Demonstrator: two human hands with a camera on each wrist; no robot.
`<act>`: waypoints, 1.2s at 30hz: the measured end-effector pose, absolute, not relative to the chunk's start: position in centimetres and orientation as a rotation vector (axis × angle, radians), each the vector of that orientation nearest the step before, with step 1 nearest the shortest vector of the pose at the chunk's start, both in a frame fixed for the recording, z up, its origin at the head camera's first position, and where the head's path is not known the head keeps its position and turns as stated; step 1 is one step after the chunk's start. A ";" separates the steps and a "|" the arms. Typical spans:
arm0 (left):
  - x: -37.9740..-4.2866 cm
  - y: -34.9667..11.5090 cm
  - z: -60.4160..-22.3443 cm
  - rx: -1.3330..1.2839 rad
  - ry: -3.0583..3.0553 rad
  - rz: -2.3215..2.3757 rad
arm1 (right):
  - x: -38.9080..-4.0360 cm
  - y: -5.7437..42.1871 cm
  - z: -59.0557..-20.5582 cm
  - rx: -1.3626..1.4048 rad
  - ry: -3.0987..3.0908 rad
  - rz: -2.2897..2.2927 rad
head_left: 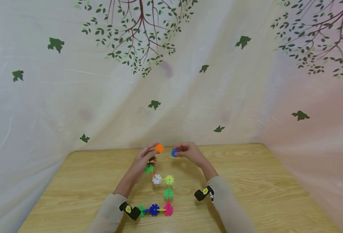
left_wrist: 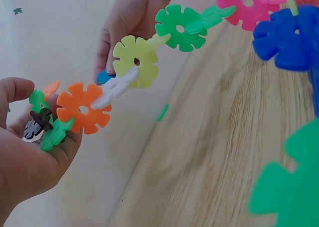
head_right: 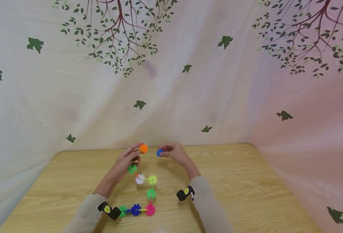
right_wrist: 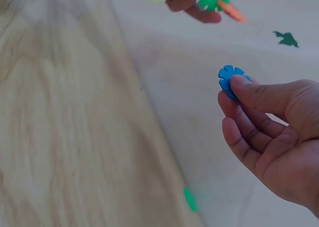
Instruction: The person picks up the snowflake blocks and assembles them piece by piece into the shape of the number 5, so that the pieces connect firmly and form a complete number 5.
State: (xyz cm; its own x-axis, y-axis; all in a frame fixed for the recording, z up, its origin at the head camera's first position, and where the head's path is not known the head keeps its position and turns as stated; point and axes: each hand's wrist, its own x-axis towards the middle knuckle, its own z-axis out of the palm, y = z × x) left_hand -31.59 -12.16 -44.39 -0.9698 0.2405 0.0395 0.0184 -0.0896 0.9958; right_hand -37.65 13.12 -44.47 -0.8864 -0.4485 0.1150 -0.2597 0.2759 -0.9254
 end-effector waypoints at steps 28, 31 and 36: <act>-31.6 -12.0 -44.5 0.318 2.082 2.192 | -35.0 9.4 -42.6 -0.759 2.443 -1.986; -31.6 -12.0 -44.4 0.326 2.106 2.181 | -34.8 9.1 -42.5 -0.786 2.440 -1.997; -31.6 -12.0 -44.6 0.327 2.139 2.174 | -34.6 8.8 -42.6 -0.808 2.455 -2.017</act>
